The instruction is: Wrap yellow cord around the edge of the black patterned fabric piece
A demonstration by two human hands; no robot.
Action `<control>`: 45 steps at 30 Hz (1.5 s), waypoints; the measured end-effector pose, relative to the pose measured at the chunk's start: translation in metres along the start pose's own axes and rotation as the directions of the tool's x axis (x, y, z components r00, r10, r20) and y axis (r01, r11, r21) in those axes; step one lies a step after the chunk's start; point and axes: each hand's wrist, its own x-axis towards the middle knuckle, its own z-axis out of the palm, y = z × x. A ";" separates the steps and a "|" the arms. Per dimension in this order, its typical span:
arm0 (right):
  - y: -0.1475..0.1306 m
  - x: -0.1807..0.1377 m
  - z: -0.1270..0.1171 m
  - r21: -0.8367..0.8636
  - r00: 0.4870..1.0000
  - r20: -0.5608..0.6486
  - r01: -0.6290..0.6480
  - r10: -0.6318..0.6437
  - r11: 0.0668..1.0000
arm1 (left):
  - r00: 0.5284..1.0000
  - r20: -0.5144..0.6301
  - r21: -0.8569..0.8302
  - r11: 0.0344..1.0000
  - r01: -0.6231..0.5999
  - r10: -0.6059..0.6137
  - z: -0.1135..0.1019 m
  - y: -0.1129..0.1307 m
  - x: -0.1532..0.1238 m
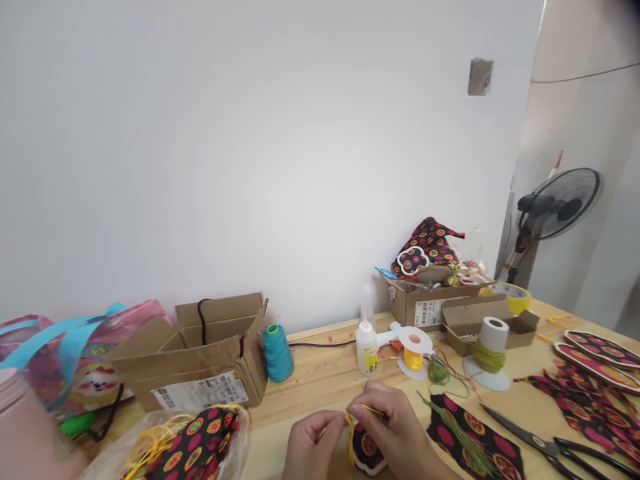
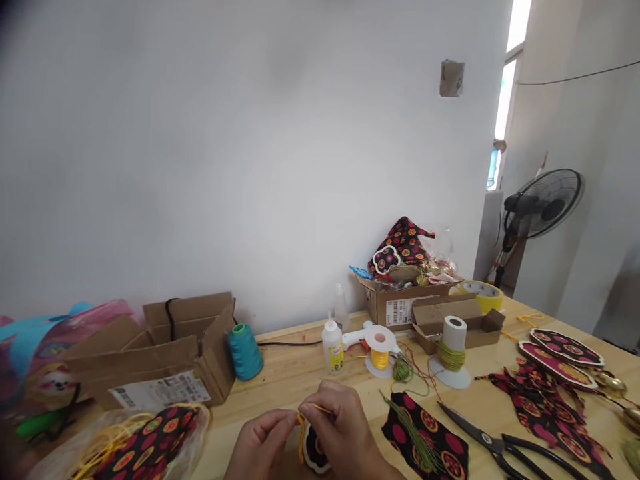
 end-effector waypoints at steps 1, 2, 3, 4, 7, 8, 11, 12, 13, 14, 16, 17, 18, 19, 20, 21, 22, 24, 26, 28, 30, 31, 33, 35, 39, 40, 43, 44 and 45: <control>0.001 0.000 0.000 0.015 1.000 -0.005 -0.008 0.008 1.000 | 1.000 -0.011 -0.023 1.000 0.006 -0.006 0.000 0.000 0.000; 0.001 0.001 0.000 0.030 1.000 -0.009 -0.019 0.019 0.999 | 1.000 -0.016 -0.051 0.999 0.014 -0.015 0.001 0.000 -0.001; 0.003 0.001 0.001 0.046 0.999 -0.013 -0.031 0.032 0.998 | 0.999 -0.020 -0.080 0.997 0.026 -0.027 0.001 -0.001 -0.001; 0.004 0.002 0.001 0.061 0.999 -0.014 -0.042 0.043 0.997 | 0.999 -0.021 -0.105 0.994 0.038 -0.040 0.001 -0.002 -0.001; 0.008 0.002 0.001 0.095 0.998 0.006 -0.059 0.059 0.994 | 0.998 0.004 -0.163 0.985 0.058 -0.058 0.001 -0.008 0.001; 0.009 0.002 0.001 0.099 0.998 0.015 -0.060 0.059 0.993 | 0.998 0.022 -0.176 0.983 0.054 -0.050 0.001 -0.010 0.002; 0.010 0.002 0.001 0.093 0.998 0.023 -0.056 0.054 0.994 | 0.996 0.084 -0.193 0.981 0.029 -0.012 -0.001 -0.017 0.005; 0.009 0.002 0.001 0.089 0.998 0.021 -0.058 0.056 0.994 | 0.996 0.091 -0.191 0.981 0.025 -0.007 -0.001 -0.019 0.006; 0.009 0.002 0.000 0.086 0.998 0.019 -0.062 0.061 0.994 | 0.996 0.087 -0.185 0.983 0.023 -0.007 -0.002 -0.020 0.007; 0.009 0.002 0.000 0.083 0.998 0.016 -0.067 0.066 0.994 | 0.997 0.075 -0.178 0.984 0.024 -0.010 -0.002 -0.020 0.007; 0.008 0.001 0.000 0.078 0.997 0.011 -0.077 0.077 0.994 | 0.998 0.053 -0.159 0.987 0.023 -0.015 -0.003 -0.020 0.008; 0.007 0.001 0.001 0.079 0.997 0.009 -0.081 0.081 0.994 | 0.999 0.049 -0.150 0.988 0.025 -0.018 -0.003 -0.020 0.008; 0.007 0.001 0.001 0.085 0.996 0.007 -0.087 0.087 0.993 | 0.998 0.052 -0.142 0.989 0.034 -0.027 -0.002 -0.020 0.008; 0.006 0.001 0.001 0.097 0.995 0.005 -0.095 0.095 0.991 | 0.997 0.059 -0.135 0.990 0.047 -0.039 -0.001 -0.019 0.008; 0.006 0.001 0.001 0.117 0.994 0.006 -0.106 0.106 0.987 | 0.996 0.065 -0.127 0.990 0.062 -0.054 -0.001 -0.019 0.008; 0.005 0.000 0.001 0.145 0.993 0.008 -0.119 0.119 0.982 | 0.996 0.066 -0.119 0.990 0.075 -0.067 0.000 -0.019 0.008; 0.005 0.000 0.002 0.175 0.991 0.009 -0.131 0.131 0.976 | 0.995 0.062 -0.111 0.990 0.083 -0.076 0.001 -0.020 0.008; 0.006 0.001 0.002 0.229 0.988 0.005 -0.150 0.153 0.962 | 0.996 0.048 -0.090 0.993 0.082 -0.078 0.002 -0.021 0.009; 0.009 0.001 0.003 0.284 0.983 0.003 -0.178 0.184 0.942 | 0.997 0.041 -0.073 0.995 0.064 -0.062 0.002 -0.022 0.010; 0.012 0.003 0.004 0.342 0.972 0.012 -0.224 0.233 0.913 | 0.998 0.057 -0.077 0.996 0.046 -0.042 0.001 -0.023 0.010; 0.015 0.005 0.005 0.394 0.958 0.037 -0.275 0.284 0.877 | 0.997 0.078 -0.112 0.993 0.024 -0.016 -0.001 -0.022 0.009; 0.016 0.005 0.005 0.412 0.953 0.047 -0.292 0.300 0.863 | 0.997 0.080 -0.139 0.990 0.020 -0.009 -0.001 -0.021 0.008; 0.018 0.006 0.005 0.427 0.947 0.063 -0.310 0.314 0.849 | 0.998 0.061 -0.191 0.981 0.024 -0.012 -0.001 -0.018 0.007; 0.018 0.005 0.005 0.428 0.947 0.062 -0.311 0.316 0.849 | 0.999 0.030 -0.220 0.975 0.029 -0.023 0.000 -0.015 0.005; 0.017 0.004 0.005 0.426 0.946 0.055 -0.312 0.320 0.849 | 1.000 0.008 -0.197 0.980 0.021 -0.019 0.002 -0.011 0.005; 0.016 0.004 0.004 0.429 0.945 0.051 -0.312 0.322 0.848 | 1.000 0.010 -0.181 0.983 0.020 -0.019 0.002 -0.011 0.006; 0.016 0.007 0.002 0.430 0.949 0.007 -0.287 0.315 0.856 | 1.000 0.005 -0.124 0.992 0.019 -0.019 0.002 -0.012 0.007; 0.016 0.008 0.001 0.424 0.950 -0.011 -0.278 0.312 0.862 | 1.000 0.004 -0.119 0.993 0.029 -0.028 0.002 -0.012 0.007; 0.016 0.009 -0.001 0.411 0.950 -0.025 -0.274 0.311 0.869 | 0.999 0.005 -0.119 0.992 0.043 -0.043 0.002 -0.012 0.007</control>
